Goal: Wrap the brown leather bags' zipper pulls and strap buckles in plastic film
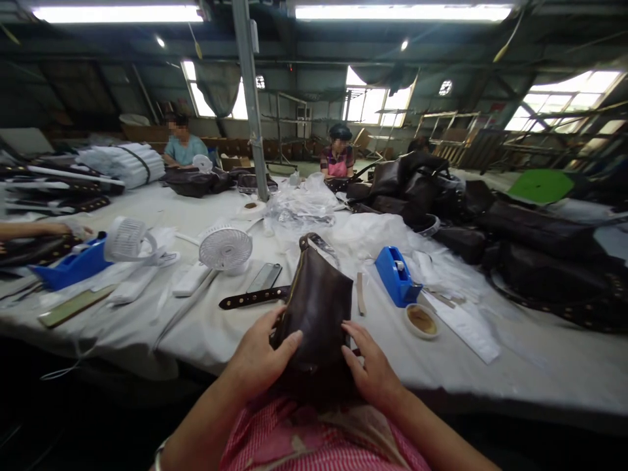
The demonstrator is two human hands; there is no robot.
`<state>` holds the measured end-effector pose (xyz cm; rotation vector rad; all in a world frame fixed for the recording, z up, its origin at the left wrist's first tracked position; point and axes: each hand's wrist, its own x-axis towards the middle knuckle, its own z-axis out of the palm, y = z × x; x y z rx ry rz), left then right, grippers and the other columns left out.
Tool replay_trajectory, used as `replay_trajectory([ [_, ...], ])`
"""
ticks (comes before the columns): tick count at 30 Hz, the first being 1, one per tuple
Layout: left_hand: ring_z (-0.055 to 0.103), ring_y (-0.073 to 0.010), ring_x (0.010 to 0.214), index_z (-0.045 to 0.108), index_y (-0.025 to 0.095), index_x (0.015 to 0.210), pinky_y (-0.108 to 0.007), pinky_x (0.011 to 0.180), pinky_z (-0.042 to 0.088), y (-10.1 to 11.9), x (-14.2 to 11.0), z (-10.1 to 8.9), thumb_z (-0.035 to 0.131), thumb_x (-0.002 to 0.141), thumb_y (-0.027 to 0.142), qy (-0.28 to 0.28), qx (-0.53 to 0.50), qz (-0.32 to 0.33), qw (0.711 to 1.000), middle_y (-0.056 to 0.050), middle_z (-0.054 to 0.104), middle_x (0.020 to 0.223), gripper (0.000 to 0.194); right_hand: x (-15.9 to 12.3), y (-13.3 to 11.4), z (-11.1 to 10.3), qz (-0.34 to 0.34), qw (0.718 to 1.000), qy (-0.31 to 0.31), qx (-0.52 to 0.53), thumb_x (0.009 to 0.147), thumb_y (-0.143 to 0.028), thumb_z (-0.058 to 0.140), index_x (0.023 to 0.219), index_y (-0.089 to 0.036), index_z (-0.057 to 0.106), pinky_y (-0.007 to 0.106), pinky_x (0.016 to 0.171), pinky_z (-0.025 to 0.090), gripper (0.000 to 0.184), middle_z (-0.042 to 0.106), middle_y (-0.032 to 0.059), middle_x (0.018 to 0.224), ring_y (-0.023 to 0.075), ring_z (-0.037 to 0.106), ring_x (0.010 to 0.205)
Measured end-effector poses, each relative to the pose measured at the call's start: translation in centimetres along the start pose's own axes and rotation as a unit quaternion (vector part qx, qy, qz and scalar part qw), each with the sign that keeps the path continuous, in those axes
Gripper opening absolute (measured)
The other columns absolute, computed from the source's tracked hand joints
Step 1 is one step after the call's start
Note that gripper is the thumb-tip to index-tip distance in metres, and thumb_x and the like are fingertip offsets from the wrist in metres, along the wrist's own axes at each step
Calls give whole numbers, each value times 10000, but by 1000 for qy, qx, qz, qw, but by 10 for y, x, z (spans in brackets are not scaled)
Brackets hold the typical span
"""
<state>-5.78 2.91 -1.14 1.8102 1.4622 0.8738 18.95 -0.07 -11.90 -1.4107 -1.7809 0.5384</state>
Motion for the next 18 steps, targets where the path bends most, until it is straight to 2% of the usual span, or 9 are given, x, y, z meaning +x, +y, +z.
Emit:
replay_trajectory([
  [4,572,-344,1254,643,194,1289,-509,1079,433,17,-6,3,712,796,356,-48,0,40,998,-154,630,1352,524,-13,14,11,10,999,43,14,959,-259,452,1345,-182,568,545,1129,421,410,578,151,1401,277,530,1318],
  [7,580,-345,1246,636,239,1316,-459,997,509,39,-4,-3,737,780,354,-151,-33,72,985,-136,621,1375,558,-20,28,10,25,997,58,33,950,-246,421,1342,-196,575,521,1099,456,424,609,136,1368,275,567,1278],
  [9,635,-312,1168,597,255,1357,-396,892,561,50,1,-2,706,813,351,-231,-68,89,966,-118,665,1315,563,-22,35,4,38,997,40,44,945,-250,414,1318,-215,593,504,1043,508,415,654,115,1313,276,612,1220],
  [10,658,-295,1118,597,255,1354,-382,868,565,53,4,1,692,825,341,-250,-69,105,960,-108,693,1265,544,-22,38,1,45,997,31,46,943,-253,415,1298,-219,607,498,1009,532,405,678,107,1275,277,636,1181],
  [11,667,-287,1081,614,246,1330,-387,875,557,54,6,6,689,826,331,-248,-56,126,959,-104,711,1217,517,-22,41,-1,53,997,24,46,941,-256,417,1278,-217,619,495,979,549,395,697,102,1238,279,655,1145],
  [15,619,-286,1106,681,196,1204,-439,1009,475,51,6,33,699,815,282,-149,-13,192,970,-120,690,1179,400,-19,44,-5,74,996,21,35,939,-257,408,1214,-197,648,495,928,567,370,722,100,1144,281,677,1057],
  [18,608,-259,1130,678,210,1191,-413,1026,468,47,-1,40,640,857,225,-158,-54,190,967,-105,679,1185,337,-22,38,-12,73,996,33,28,920,-248,440,1236,-182,626,536,988,519,373,671,135,1223,305,622,1149],
])
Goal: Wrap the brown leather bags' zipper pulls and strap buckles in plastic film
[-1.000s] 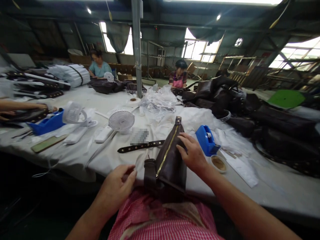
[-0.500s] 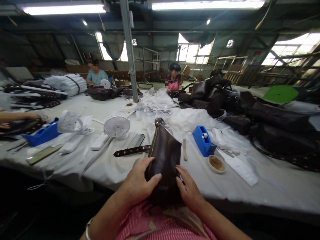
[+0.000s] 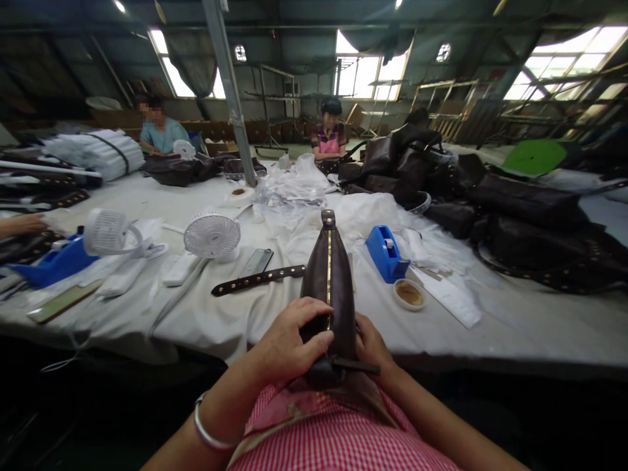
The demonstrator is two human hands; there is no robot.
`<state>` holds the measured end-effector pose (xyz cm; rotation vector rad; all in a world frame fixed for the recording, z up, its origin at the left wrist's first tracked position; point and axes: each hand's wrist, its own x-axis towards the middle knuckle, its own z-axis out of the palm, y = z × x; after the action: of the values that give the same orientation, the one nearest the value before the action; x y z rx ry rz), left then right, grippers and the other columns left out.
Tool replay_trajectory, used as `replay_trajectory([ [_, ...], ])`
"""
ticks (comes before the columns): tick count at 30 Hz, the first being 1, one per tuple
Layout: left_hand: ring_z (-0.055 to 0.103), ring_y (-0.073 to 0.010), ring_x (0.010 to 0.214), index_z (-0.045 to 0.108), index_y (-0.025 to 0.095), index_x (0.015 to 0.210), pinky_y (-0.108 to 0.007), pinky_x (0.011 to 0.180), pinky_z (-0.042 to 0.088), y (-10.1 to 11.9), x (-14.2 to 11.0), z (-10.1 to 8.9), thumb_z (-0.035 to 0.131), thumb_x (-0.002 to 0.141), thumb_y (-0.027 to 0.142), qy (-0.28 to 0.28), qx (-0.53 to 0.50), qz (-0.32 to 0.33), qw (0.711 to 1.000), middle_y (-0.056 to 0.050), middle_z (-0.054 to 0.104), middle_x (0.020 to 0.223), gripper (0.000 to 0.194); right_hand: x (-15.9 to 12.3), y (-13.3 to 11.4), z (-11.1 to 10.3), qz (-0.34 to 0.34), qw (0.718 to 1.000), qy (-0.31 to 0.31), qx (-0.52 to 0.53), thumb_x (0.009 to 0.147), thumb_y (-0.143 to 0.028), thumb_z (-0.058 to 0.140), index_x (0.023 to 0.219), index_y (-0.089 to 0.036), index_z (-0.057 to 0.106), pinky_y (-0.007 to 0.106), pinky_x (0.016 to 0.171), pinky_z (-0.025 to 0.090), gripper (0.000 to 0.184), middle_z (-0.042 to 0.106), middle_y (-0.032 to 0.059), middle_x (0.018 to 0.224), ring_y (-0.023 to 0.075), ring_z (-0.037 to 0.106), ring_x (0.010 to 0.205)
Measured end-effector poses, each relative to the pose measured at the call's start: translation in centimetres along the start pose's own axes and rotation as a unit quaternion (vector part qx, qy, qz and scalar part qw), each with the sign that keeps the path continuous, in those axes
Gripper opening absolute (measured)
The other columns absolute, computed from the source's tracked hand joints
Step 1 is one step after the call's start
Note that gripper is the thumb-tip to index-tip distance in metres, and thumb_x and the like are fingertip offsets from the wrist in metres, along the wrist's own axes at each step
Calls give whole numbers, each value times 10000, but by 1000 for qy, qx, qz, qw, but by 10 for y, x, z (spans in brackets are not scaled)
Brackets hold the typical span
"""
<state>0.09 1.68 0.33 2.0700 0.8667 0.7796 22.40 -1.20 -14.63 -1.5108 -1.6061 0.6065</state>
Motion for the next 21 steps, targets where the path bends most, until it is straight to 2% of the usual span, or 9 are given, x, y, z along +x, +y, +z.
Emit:
replay_trajectory([
  [2,606,-256,1134,683,213,1181,-409,1030,466,0,-6,0,623,863,206,-10,-8,2,1000,-104,677,1185,324,-6,-10,-13,-28,1000,14,-4,900,-225,475,1341,-186,548,554,1036,475,449,594,159,1327,313,562,1229],
  [4,597,-257,1146,680,206,1184,-410,1039,458,0,-9,-2,608,868,196,-8,-2,1,1000,-113,665,1197,324,-13,-23,-30,-109,994,-12,-12,873,-204,530,1449,-214,444,542,1042,469,582,541,163,1374,312,537,1247],
  [7,590,-257,1144,680,191,1164,-413,1038,455,-1,-10,-1,601,858,172,-2,14,5,1000,-121,653,1184,317,-21,-47,-54,-251,962,-110,-13,848,-196,626,1484,-252,420,445,893,556,671,621,133,1206,274,622,1068],
  [9,587,-256,1136,680,182,1147,-412,1030,457,1,-8,1,588,833,126,-3,24,15,1000,-120,649,1174,332,-21,-63,-64,-286,949,-132,19,883,-189,631,1407,-259,523,351,747,574,540,673,89,1022,215,658,877],
  [11,584,-255,1129,673,176,1152,-407,1026,455,5,-6,4,565,794,70,-14,28,32,999,-116,647,1170,388,-16,-79,-69,-276,950,-121,77,914,-178,625,1239,-239,656,293,674,559,332,695,61,902,175,665,768],
  [14,616,-230,1080,615,196,1257,-364,983,482,18,-7,5,526,763,22,-79,-8,30,996,-88,668,1158,532,0,-102,-71,-189,964,-89,163,881,-212,700,944,-213,746,268,650,552,77,728,37,802,164,685,711],
  [17,640,-226,1051,558,220,1341,-338,944,499,29,-8,8,585,775,59,-107,-24,0,994,-78,679,1187,589,12,-121,-67,-103,977,-35,184,816,-259,772,824,-210,748,257,618,543,55,743,17,746,161,683,659],
  [19,654,-227,977,649,223,1207,-336,886,504,30,-8,12,635,813,127,-76,14,-16,997,-67,711,1090,405,16,-126,-61,-76,977,-15,199,801,-277,781,831,-209,737,242,579,532,86,728,3,712,150,665,617],
  [21,662,-211,866,715,227,986,-324,800,499,25,-8,17,604,891,196,-48,51,-24,997,-44,731,925,149,18,-120,-55,-54,969,-8,243,844,-319,734,918,-213,712,232,525,519,131,687,-20,655,137,632,549],
])
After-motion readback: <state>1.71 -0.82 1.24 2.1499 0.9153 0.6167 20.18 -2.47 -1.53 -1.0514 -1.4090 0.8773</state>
